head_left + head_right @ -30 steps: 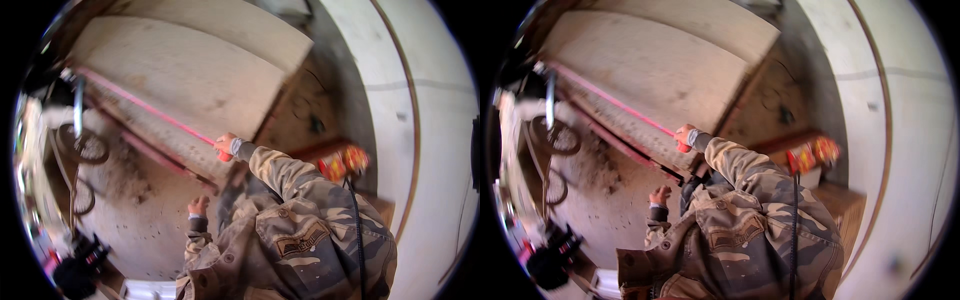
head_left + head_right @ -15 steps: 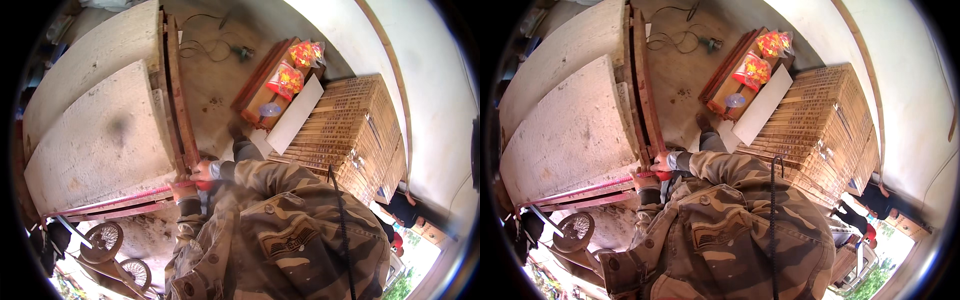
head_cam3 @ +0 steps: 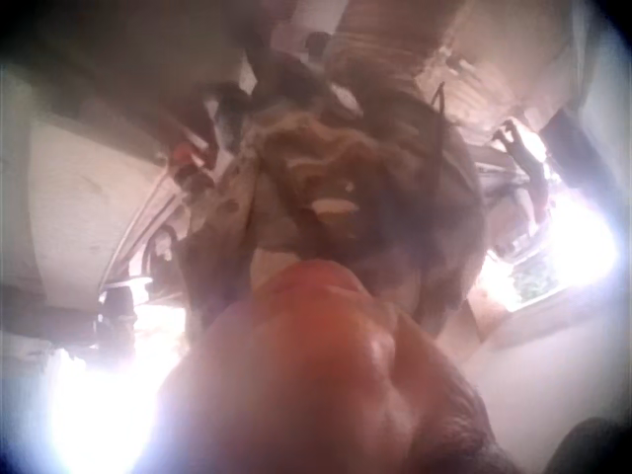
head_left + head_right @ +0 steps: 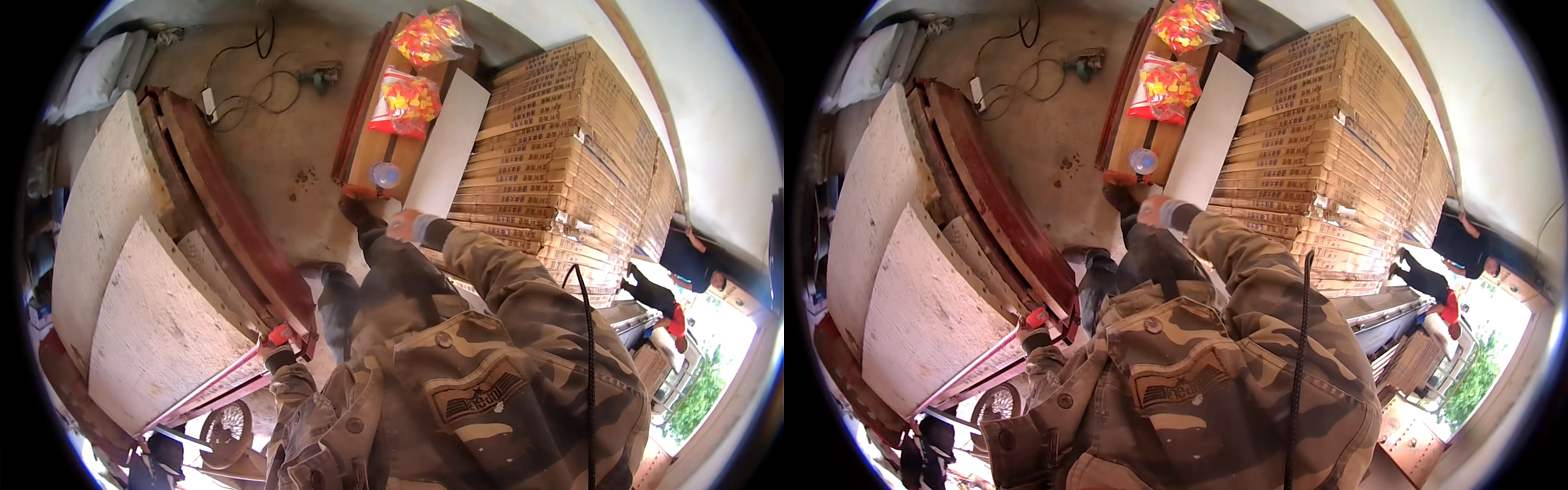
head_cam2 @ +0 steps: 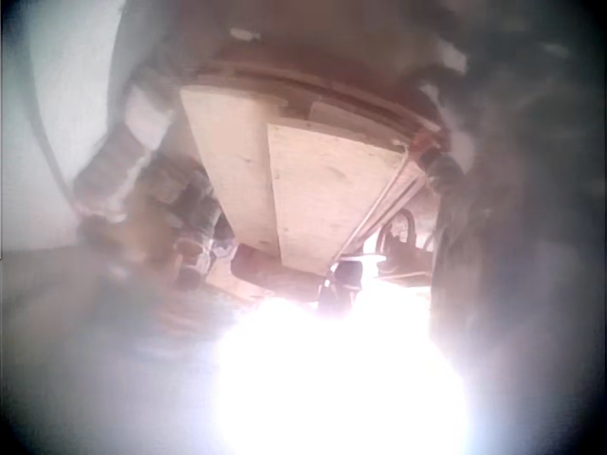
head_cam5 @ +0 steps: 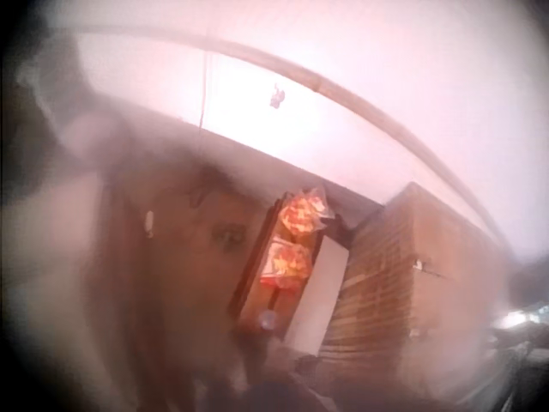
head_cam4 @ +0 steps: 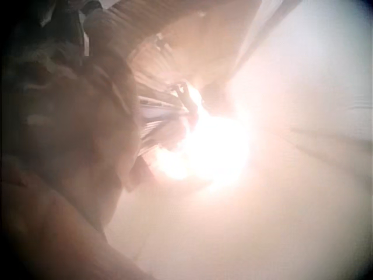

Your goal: The person measures a large stone slab with a tape measure and marks it. They then use a power angle grinder to cut along the marked line on the slab while pouring water from a bottle onto the cutting area.

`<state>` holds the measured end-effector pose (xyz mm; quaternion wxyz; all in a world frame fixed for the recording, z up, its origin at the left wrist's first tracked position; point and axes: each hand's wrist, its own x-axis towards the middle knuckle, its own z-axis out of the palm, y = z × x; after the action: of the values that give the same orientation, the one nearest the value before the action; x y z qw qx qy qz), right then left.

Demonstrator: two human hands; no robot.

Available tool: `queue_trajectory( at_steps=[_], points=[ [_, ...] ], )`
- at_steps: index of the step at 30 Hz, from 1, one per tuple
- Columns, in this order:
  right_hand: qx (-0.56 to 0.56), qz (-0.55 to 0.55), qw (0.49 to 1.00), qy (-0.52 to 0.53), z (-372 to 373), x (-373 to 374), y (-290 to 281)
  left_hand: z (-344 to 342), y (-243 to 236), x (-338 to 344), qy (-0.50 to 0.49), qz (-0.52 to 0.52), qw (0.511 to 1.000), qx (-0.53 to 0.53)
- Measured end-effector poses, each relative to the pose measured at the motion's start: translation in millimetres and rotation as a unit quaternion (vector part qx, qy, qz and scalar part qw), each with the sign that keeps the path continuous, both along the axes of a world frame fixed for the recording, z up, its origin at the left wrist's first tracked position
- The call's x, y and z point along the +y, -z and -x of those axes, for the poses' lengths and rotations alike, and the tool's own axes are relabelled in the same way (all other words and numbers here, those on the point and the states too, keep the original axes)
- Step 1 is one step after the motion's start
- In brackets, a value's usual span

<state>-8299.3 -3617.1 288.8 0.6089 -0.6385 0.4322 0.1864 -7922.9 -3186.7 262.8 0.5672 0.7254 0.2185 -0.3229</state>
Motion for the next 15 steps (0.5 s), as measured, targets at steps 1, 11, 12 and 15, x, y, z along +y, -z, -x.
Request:
queue_trajectory(
  at_steps=[1,11,12,15],
  points=[
    [0.034,0.034,0.998,0.039,23,-8,11,1,-6,-12,0.069,-0.056,0.996,-0.032],
    [0.264,0.126,0.93,0.224,27,-24,219,0,-13,-13,-0.136,-0.011,0.987,0.078],
    [0.271,0.131,0.923,0.24,21,-21,239,-8,-8,-3,-0.076,-0.044,0.995,0.056],
    [0.289,0.166,0.904,0.266,-1,-19,285,-13,0,15,-0.06,-0.091,0.993,0.038]
  ],
)
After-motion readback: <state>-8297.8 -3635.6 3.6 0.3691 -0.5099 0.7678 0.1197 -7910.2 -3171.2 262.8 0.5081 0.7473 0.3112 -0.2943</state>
